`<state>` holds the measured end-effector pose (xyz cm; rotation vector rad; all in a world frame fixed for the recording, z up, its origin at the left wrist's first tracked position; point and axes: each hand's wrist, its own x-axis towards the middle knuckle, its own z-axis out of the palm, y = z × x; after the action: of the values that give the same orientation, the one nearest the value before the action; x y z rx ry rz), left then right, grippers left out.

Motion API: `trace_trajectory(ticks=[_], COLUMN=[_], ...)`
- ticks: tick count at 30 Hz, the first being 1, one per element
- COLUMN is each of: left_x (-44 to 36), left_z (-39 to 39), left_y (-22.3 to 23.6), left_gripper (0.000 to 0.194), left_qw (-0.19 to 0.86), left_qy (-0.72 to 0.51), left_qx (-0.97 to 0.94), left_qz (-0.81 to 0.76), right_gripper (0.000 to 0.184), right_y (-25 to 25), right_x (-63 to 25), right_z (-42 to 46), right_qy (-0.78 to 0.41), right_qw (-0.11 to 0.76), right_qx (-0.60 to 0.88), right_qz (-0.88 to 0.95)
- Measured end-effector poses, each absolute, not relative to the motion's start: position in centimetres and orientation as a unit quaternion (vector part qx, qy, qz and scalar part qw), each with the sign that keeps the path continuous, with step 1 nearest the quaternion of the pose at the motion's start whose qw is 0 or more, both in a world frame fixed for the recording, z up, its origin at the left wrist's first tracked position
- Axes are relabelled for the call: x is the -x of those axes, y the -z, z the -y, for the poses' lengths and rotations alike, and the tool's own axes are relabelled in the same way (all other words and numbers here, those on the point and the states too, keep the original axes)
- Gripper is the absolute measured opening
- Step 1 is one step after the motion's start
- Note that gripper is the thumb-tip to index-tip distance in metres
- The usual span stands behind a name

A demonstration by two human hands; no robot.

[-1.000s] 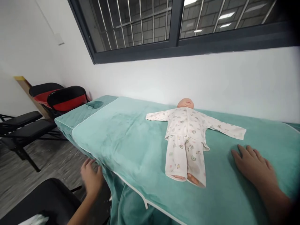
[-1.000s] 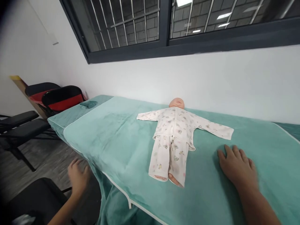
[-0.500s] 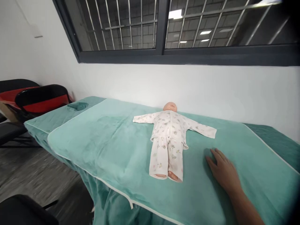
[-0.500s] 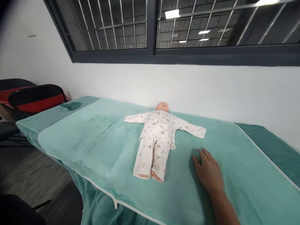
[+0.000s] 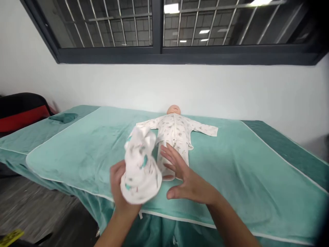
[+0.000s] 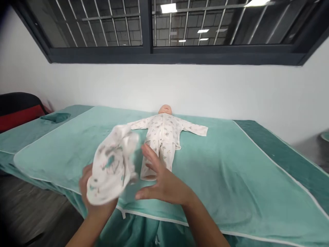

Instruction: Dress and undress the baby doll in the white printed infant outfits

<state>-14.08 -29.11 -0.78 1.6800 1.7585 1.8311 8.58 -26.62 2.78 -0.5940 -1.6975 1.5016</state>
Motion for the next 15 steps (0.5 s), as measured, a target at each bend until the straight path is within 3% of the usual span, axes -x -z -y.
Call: trace_trajectory(ticks=[2,4,8,11,15], left_x=[10.2,7.4,5.2,5.2,6.0], left_z=[26.6,24.7,23.5,23.5,23.1], left_y=[-1.5,-3.4,-4.6,-4.2,-3.5], left_gripper=[0.049,0.042,0.037,0.04,0.044], left_qw=[0.157,0.232,0.413,0.441,0.432], left_qy=[-0.657,-0.665,-0.678,-0.66,-0.605], left_qx=[-0.53,-0.528,-0.481,-0.476,-0.533], left_qz=[-0.512,-0.473,-0.371,-0.379,-0.405], right_gripper=[0.118,0.121,0.105,0.083,0.069], right_y=[-3.4,-3.7,-4.2,-4.1,-3.9], right_x=[-7.9,-7.7,-7.2,-6.9,-8.4], right_z=[25.5,24.5,23.8,24.1,24.0], right_qy=[-0.593,-0.588,-0.557,-0.487,-0.357], right_qw=[0.382,0.42,0.502,0.547,0.563], right_qx=[0.25,0.254,0.216,0.258,0.353], right_qz=[0.664,0.643,0.625,0.63,0.657])
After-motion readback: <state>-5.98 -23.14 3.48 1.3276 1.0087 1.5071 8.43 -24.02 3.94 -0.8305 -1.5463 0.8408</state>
